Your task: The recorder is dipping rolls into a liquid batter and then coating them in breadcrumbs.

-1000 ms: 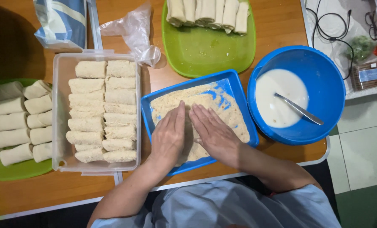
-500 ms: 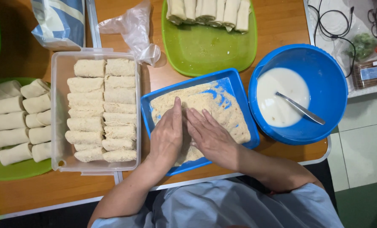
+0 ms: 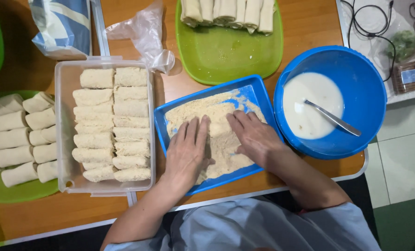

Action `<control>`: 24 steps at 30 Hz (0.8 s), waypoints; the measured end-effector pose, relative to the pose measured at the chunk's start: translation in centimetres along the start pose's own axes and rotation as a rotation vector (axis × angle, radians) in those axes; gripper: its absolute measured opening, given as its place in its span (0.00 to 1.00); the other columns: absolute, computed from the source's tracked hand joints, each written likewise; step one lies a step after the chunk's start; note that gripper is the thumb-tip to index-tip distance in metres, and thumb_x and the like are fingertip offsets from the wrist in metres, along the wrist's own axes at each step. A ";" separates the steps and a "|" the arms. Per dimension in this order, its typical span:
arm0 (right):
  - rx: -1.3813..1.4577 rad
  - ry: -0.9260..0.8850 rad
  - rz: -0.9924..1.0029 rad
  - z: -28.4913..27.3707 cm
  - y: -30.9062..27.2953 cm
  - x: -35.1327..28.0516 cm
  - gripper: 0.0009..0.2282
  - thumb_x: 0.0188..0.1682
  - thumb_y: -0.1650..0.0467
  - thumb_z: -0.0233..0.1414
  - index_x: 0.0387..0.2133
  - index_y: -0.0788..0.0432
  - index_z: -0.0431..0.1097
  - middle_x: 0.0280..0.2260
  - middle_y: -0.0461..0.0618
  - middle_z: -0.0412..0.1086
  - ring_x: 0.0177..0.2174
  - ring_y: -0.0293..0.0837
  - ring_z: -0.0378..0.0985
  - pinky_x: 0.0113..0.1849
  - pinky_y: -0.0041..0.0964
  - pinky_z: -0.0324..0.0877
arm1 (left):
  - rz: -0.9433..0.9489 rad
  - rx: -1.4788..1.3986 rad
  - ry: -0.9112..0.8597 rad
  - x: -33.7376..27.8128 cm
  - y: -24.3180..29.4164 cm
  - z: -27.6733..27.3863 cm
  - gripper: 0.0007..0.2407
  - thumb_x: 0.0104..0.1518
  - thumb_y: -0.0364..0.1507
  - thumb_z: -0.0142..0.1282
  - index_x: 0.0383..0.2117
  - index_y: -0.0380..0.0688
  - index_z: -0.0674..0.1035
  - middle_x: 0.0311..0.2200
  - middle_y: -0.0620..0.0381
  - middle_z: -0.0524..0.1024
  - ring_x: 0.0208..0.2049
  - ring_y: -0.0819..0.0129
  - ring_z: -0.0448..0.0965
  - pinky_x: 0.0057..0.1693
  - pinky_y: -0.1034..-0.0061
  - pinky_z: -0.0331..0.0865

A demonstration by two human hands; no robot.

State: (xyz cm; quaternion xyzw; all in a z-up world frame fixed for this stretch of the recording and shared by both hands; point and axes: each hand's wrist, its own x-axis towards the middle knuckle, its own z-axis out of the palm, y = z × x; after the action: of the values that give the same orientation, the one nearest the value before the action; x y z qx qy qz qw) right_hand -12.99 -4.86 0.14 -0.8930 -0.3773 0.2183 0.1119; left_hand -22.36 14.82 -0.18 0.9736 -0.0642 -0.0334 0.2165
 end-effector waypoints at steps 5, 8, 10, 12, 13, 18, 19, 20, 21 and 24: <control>0.092 0.102 -0.021 2.2 1.9 0.6 0.13 0.43 0.80 0.50 0.42 0.62 0.67 0.44 0.59 0.65 0.48 0.59 0.71 0.48 0.48 0.70 | -0.024 0.039 0.022 -0.4 -0.9 1.3 0.35 0.47 0.17 0.57 0.67 0.31 0.59 0.53 0.40 0.70 0.51 0.46 0.72 0.57 0.62 0.70; 0.127 0.132 -0.017 1.8 1.8 0.5 0.10 0.42 0.80 0.47 0.37 0.63 0.67 0.42 0.61 0.66 0.46 0.62 0.71 0.46 0.50 0.69 | -0.024 -0.084 0.053 -0.3 -0.9 1.0 0.30 0.50 0.15 0.49 0.65 0.33 0.61 0.45 0.39 0.72 0.47 0.44 0.74 0.53 0.60 0.71; 0.116 0.173 -0.013 1.8 1.7 0.3 0.10 0.41 0.81 0.47 0.36 0.63 0.67 0.41 0.61 0.67 0.46 0.62 0.71 0.46 0.50 0.69 | -0.054 -0.118 0.054 -0.4 -1.0 1.1 0.30 0.50 0.15 0.49 0.65 0.33 0.61 0.43 0.39 0.72 0.45 0.44 0.75 0.51 0.59 0.72; 0.105 0.211 -0.010 1.0 1.2 -0.1 0.10 0.41 0.81 0.48 0.36 0.63 0.68 0.41 0.60 0.67 0.45 0.62 0.71 0.46 0.50 0.69 | -0.086 -0.153 0.054 -0.6 -1.1 1.1 0.30 0.51 0.14 0.48 0.65 0.33 0.62 0.42 0.40 0.72 0.44 0.43 0.76 0.50 0.59 0.72; 0.156 0.285 -0.080 0.2 0.6 -0.4 0.11 0.42 0.82 0.48 0.38 0.65 0.68 0.42 0.61 0.68 0.46 0.62 0.72 0.46 0.50 0.70 | -0.087 -0.125 0.055 -0.6 -1.1 1.1 0.30 0.50 0.14 0.48 0.65 0.34 0.62 0.42 0.39 0.72 0.43 0.43 0.76 0.49 0.59 0.73; 0.200 0.463 -0.465 1.2 0.6 -0.7 0.20 0.40 0.80 0.51 0.49 0.70 0.70 0.49 0.65 0.69 0.51 0.63 0.73 0.52 0.51 0.71 | -0.023 -0.168 0.138 -0.8 -1.0 0.6 0.27 0.47 0.14 0.50 0.60 0.33 0.68 0.43 0.38 0.72 0.44 0.42 0.77 0.49 0.59 0.74; 0.229 0.440 -0.495 1.2 0.2 -0.7 0.18 0.44 0.78 0.52 0.50 0.69 0.70 0.51 0.65 0.69 0.53 0.61 0.73 0.53 0.50 0.72 | 0.061 -0.197 0.210 -0.8 -0.9 0.4 0.26 0.48 0.14 0.51 0.59 0.34 0.70 0.46 0.38 0.73 0.47 0.43 0.77 0.52 0.60 0.74; 0.259 0.414 -0.526 1.2 -0.3 -0.6 0.17 0.49 0.76 0.54 0.52 0.69 0.70 0.53 0.64 0.69 0.55 0.60 0.73 0.54 0.49 0.72 | 0.143 -0.225 0.282 -0.9 -0.7 0.2 0.25 0.48 0.14 0.52 0.57 0.34 0.71 0.48 0.39 0.73 0.50 0.43 0.77 0.54 0.61 0.74; 0.258 0.415 -0.525 1.4 -0.3 -0.7 0.17 0.49 0.76 0.54 0.52 0.69 0.70 0.53 0.64 0.69 0.55 0.60 0.73 0.54 0.49 0.72 | 0.144 -0.225 0.282 -0.7 -0.6 0.1 0.25 0.48 0.14 0.52 0.57 0.34 0.71 0.48 0.39 0.73 0.50 0.43 0.77 0.54 0.61 0.74; 0.146 0.448 -0.446 2.5 -0.1 -0.6 0.18 0.50 0.75 0.53 0.55 0.64 0.69 0.57 0.60 0.69 0.59 0.56 0.72 0.61 0.50 0.68 | 0.167 -0.235 0.318 -0.4 -0.6 0.4 0.24 0.49 0.16 0.54 0.57 0.34 0.73 0.53 0.40 0.73 0.54 0.46 0.77 0.58 0.62 0.73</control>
State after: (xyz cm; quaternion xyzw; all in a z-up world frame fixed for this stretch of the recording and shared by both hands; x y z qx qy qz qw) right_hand -14.63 -5.11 -1.81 -0.8038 -0.5131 0.0131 0.3009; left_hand -22.70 15.27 -0.84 0.9258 -0.1055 0.1315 0.3382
